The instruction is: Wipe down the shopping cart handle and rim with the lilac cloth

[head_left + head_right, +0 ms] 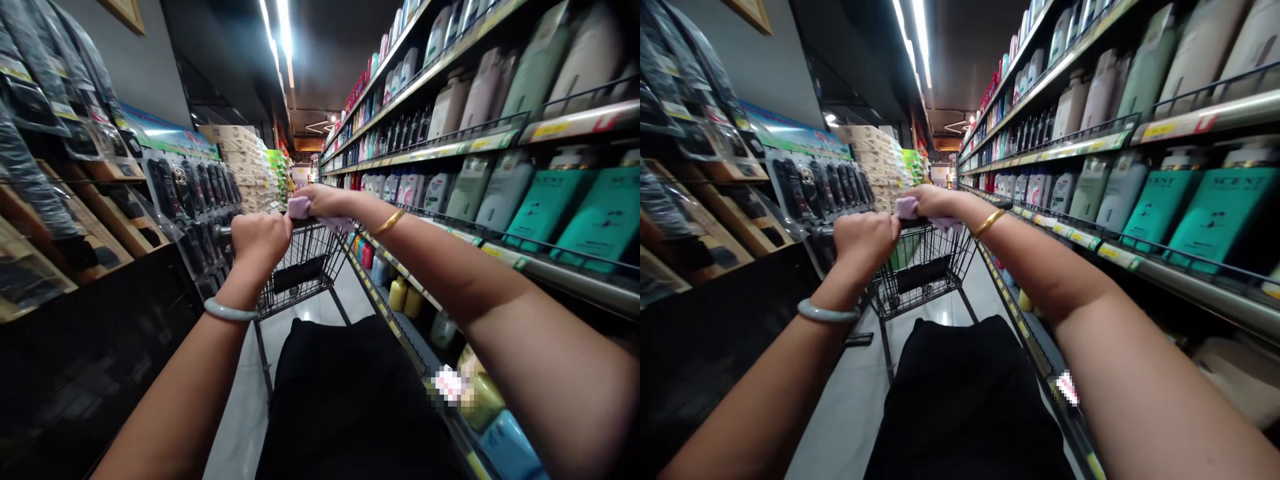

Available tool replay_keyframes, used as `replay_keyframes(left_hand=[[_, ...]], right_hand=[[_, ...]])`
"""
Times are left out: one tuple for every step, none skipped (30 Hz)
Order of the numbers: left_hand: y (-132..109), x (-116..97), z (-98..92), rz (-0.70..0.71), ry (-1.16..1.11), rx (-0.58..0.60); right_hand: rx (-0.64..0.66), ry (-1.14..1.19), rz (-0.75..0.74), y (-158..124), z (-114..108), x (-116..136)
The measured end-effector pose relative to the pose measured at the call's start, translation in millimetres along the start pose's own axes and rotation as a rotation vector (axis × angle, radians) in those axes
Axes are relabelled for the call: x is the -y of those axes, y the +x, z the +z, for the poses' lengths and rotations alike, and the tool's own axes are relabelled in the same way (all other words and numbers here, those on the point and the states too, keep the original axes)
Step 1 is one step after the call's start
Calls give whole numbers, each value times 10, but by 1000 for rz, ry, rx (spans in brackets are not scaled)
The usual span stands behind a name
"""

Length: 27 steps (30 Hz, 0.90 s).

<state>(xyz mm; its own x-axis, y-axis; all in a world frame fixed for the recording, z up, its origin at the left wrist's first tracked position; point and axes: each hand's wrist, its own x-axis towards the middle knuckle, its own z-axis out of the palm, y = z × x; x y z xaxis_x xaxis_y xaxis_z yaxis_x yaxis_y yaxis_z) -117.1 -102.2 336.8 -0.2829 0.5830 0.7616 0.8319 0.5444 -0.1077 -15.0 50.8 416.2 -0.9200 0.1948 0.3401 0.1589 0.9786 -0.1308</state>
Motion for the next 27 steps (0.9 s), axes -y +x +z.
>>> replay_keyframes(left_hand=[[-15,-17,-14,2,-5,-3],[-29,-36,-26,3,-11,-6],[-40,-56,-36,4,-16,-8],[-50,-76,-45,5,-21,-11],[-58,-96,-52,6,-26,-13],[-65,-114,-58,5,-30,-15],[-70,-131,-61,7,-32,-17],[-75,-146,-64,9,-32,-20],[-80,-159,-64,14,-29,-24],[-84,-170,-63,17,-23,-31],[-87,-178,-62,19,-13,-39],[-90,-183,-60,18,-2,-47],[-93,-184,-59,16,11,-52],[-94,-183,-59,12,23,-54],[-94,-181,-60,8,34,-51],[-94,-178,-63,7,43,-43],[-93,-175,-69,10,48,-34],[-92,-174,-75,15,51,-27],[-92,-174,-83,21,53,-23],[-92,-176,-91,29,54,-22],[-94,-177,-98,36,55,-24],[-98,-178,-104,43,58,-26],[-102,-175,-107,44,63,-31],[-106,-168,-107,44,67,-37],[-109,-156,-103,44,69,-42],[-110,-141,-96,46,72,-45],[-110,-123,-87,50,73,-48]], right_hand=[[12,-12,50,-28,-40,-70],[18,-33,99,-57,-78,-144],[21,-55,141,-86,-107,-209],[24,-73,171,-109,-126,-261],[20,-78,187,-126,-132,-294],[5,-69,192,-136,-125,-308],[-16,-57,192,-138,-106,-303],[-41,-36,186,-134,-76,-283],[-69,11,177,-125,-39,-250],[-93,79,161,-113,3,-207],[-109,157,138,-100,47,-157],[-117,234,110,-89,90,-104],[-124,306,79,-79,130,-53],[-130,358,47,-73,165,-8],[-131,382,20,-69,193,26],[-130,390,-2,-68,213,42],[-128,403,-19,-67,222,39],[-123,405,-29,-65,221,17],[-113,373,-22,-61,210,-23],[-103,310,8,-52,192,-73],[-98,227,62,-41,170,-125],[-96,139,127,-28,150,-169],[-97,62,196,-14,134,-198],[-101,10,256,-2,129,-204],[-111,-7,293,9,137,-185],[-124,-3,303,16,160,-144],[-134,1,293,19,196,-89]])
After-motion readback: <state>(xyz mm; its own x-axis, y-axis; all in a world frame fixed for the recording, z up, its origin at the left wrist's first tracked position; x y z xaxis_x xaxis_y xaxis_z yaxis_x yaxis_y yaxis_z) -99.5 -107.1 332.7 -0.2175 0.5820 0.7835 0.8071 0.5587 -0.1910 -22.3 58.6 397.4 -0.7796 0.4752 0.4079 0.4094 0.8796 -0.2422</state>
